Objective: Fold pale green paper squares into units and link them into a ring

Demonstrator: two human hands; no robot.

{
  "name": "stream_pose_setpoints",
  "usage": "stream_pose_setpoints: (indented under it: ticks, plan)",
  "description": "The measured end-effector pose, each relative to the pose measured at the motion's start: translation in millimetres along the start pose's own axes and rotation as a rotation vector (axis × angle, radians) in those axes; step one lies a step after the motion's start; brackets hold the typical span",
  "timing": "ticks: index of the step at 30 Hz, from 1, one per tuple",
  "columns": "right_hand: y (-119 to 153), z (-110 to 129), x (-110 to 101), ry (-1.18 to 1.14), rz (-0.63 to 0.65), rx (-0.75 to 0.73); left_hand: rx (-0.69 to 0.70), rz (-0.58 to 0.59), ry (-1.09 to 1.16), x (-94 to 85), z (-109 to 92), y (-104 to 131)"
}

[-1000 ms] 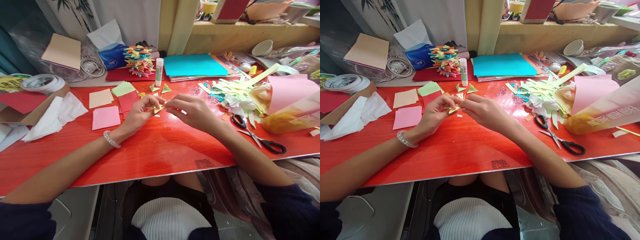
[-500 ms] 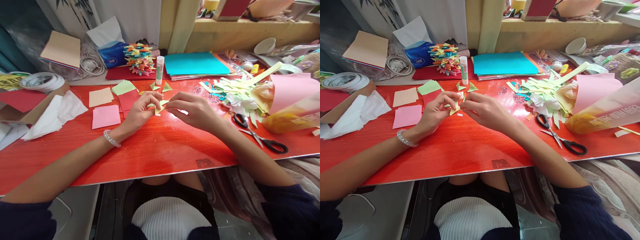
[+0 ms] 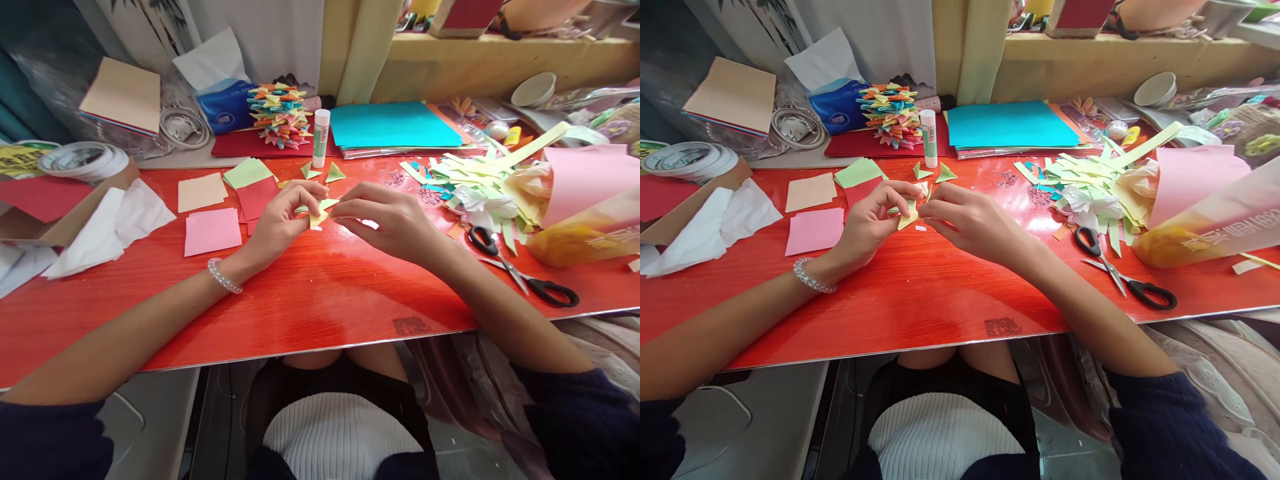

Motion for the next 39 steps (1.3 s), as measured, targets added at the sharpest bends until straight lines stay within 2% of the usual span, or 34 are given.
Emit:
stream_pose_setpoints:
  ticks: [9, 20, 39]
  plan:
    - [1.1, 2.3, 2.0, 0.066, -0.029, -0.055, 0.069, 0.004, -0.008, -0.4, 0.6, -0.6]
    - [1.9, 0.0, 1.1, 0.067, -0.041, 0.001, 0.076, 0.023, -0.002, -0.7, 3.6, -1.7]
    - [0.1, -4.6, -2.4, -0.03, -0.021, 0.067, 0.008, 0.044, 0.019, 0.8, 4.8, -2.5]
Point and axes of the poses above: each hand's wrist, its own y-axis away from the middle knuckle, its own x-axis out of the palm, z = x × y, the point moved 6 cm from there along -y, towards the middle knuckle, and after that the axes turned 7 degrees about -x, right-handed, at the moved point
